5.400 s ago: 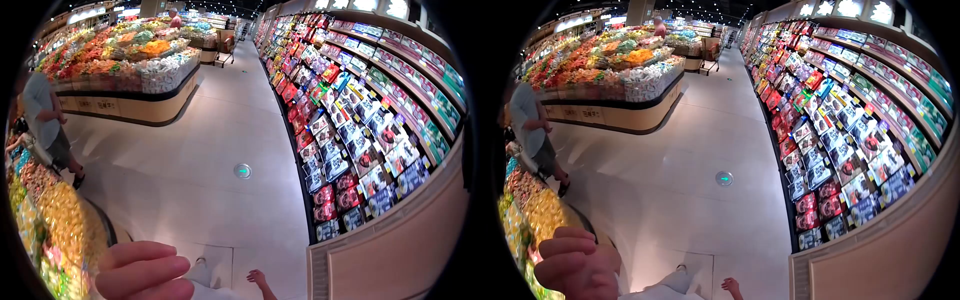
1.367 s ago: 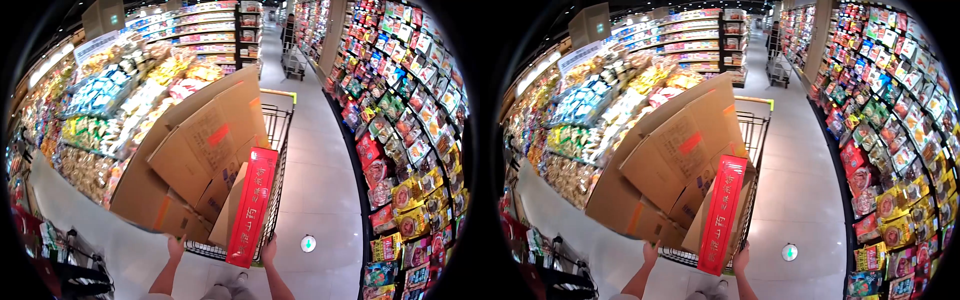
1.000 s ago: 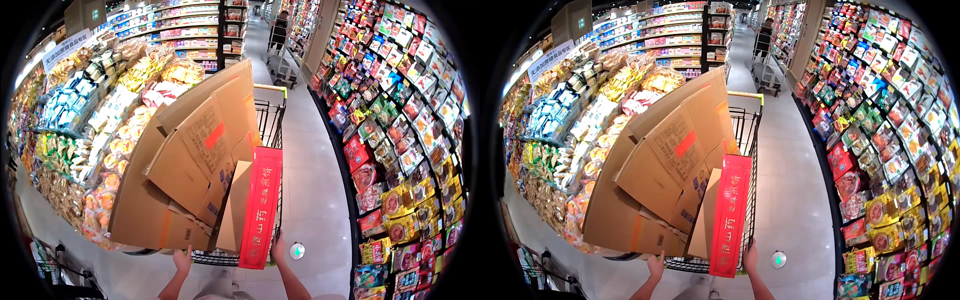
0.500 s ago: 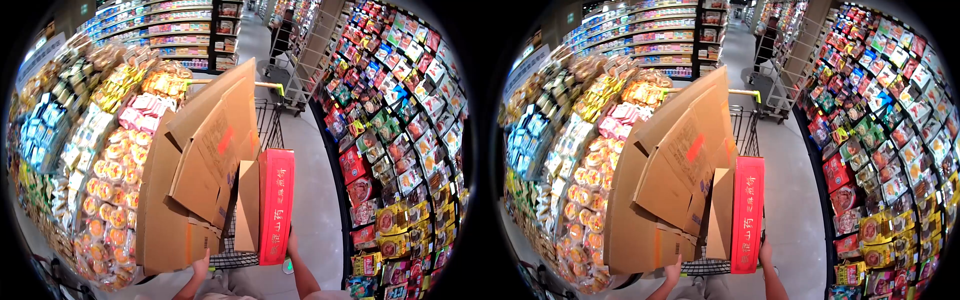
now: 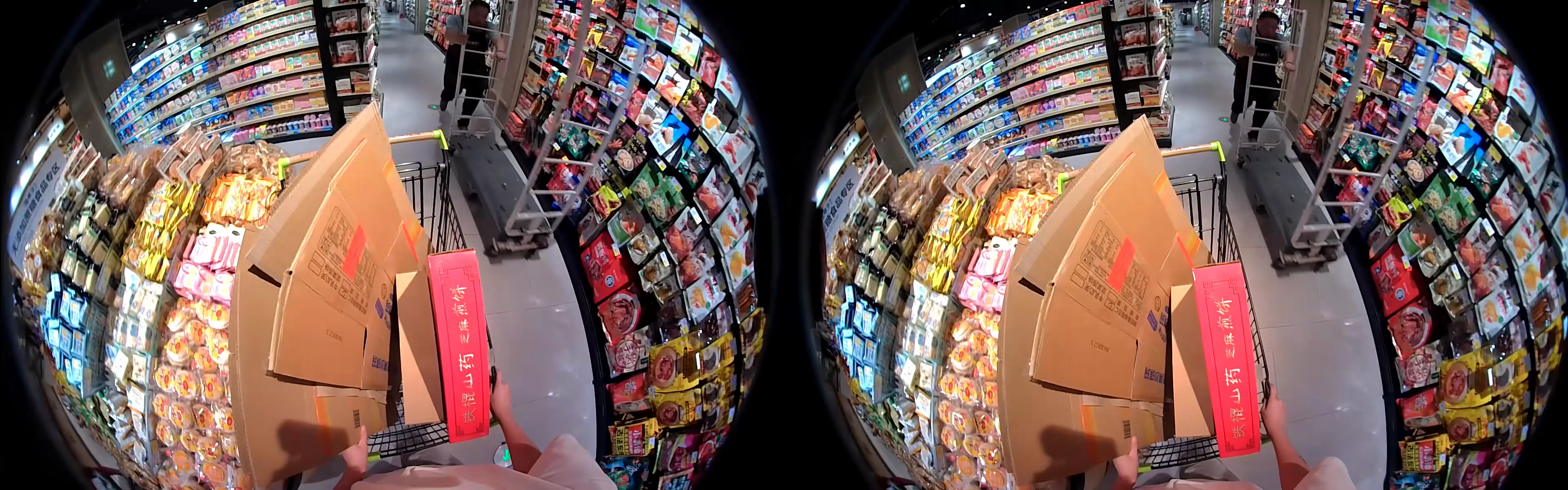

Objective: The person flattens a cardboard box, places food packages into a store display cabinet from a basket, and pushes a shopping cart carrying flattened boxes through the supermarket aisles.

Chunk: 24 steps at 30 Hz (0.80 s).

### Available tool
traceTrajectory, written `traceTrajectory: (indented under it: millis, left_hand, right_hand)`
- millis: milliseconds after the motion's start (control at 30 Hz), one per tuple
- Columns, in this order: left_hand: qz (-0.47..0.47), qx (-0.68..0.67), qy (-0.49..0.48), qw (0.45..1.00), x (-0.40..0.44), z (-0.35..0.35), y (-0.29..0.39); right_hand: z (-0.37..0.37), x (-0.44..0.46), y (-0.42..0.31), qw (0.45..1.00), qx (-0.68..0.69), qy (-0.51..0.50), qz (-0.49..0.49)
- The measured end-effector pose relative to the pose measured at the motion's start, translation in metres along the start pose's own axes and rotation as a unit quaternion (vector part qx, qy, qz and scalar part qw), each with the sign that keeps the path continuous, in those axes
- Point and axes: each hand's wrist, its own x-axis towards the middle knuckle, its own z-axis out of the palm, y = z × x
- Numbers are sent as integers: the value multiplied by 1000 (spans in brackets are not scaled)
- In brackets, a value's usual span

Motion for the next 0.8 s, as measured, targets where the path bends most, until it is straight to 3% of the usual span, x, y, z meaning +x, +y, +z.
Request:
traceTrajectory:
  millis: [100,167,233,333,433,533,600,800]
  left_hand:
    - [22,8,25,999,27,17,19]
    - [-16,-50,39,998,46,23,47]
    - [18,-9,62,998,63,34,53]
    - [-105,-51,-4,993,83,50,61]
    - [-86,-15,30,996,111,69,67]
    - [-80,-53,-9,995,144,86,65]
    - [59,73,46,995,164,98,69]
    - [51,35,-1,998,259,122,108]
  right_hand:
    - [-4,33,-15,1000,12,12,-13]
    - [-8,56,-20,1000,-8,-1,-8]
    - [-11,78,-29,1000,-27,-9,-6]
    - [-17,106,-36,999,-38,-10,-7]
    - [-16,139,-45,999,-39,1,-24]
    - [-17,167,-57,997,-69,-13,5]
    - [-13,186,-55,998,-54,12,-10]
    - [-5,258,-82,999,-51,18,1]
